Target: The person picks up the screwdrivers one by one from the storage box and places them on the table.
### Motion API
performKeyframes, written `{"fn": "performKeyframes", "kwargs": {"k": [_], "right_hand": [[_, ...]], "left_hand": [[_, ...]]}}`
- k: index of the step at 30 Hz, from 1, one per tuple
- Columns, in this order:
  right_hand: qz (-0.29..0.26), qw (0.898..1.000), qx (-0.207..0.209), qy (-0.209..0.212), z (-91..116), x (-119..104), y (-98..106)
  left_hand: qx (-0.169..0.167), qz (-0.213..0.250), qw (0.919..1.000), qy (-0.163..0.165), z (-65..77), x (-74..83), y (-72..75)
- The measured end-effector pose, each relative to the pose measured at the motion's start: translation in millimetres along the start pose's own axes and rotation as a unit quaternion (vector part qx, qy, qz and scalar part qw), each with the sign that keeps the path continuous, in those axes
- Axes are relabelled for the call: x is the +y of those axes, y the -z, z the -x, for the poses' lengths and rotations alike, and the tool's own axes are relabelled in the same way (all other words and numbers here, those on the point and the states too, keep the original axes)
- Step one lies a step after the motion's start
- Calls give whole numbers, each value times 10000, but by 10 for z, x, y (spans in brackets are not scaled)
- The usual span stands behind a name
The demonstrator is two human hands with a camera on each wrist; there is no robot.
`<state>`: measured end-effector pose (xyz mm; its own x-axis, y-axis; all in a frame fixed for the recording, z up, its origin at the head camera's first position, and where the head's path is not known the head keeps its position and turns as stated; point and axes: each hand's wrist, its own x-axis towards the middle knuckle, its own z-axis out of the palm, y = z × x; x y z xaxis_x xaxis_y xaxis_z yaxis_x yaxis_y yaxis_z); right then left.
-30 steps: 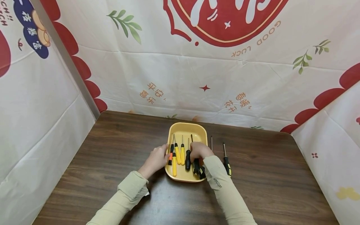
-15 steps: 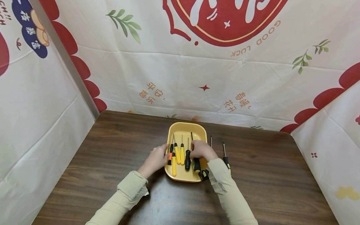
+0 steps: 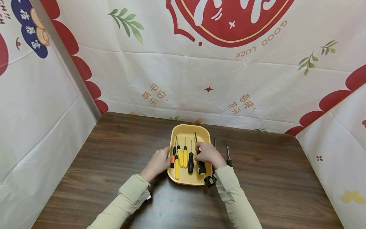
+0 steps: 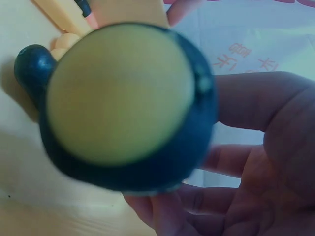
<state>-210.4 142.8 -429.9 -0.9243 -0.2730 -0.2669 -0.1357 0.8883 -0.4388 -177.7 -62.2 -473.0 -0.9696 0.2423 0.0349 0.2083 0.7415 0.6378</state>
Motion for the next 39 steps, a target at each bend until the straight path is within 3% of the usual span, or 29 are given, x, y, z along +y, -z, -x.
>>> {"fn": "performKeyframes", "kwargs": {"k": [14, 21, 30, 39], "right_hand": [[-180, 9993, 233, -209, 104, -4, 114], [-4, 9990, 339, -293, 159, 44, 226], [63, 9985, 502, -225, 244, 195, 367], [-13, 9986, 397, -345, 335, 368, 444]], "left_hand": [[40, -32, 10000, 0, -5, -1, -13], [46, -29, 10000, -19, 2, 7, -5], [51, 2, 10000, -41, -2, 2, -12], [60, 25, 10000, -39, 5, 5, -4]]}}
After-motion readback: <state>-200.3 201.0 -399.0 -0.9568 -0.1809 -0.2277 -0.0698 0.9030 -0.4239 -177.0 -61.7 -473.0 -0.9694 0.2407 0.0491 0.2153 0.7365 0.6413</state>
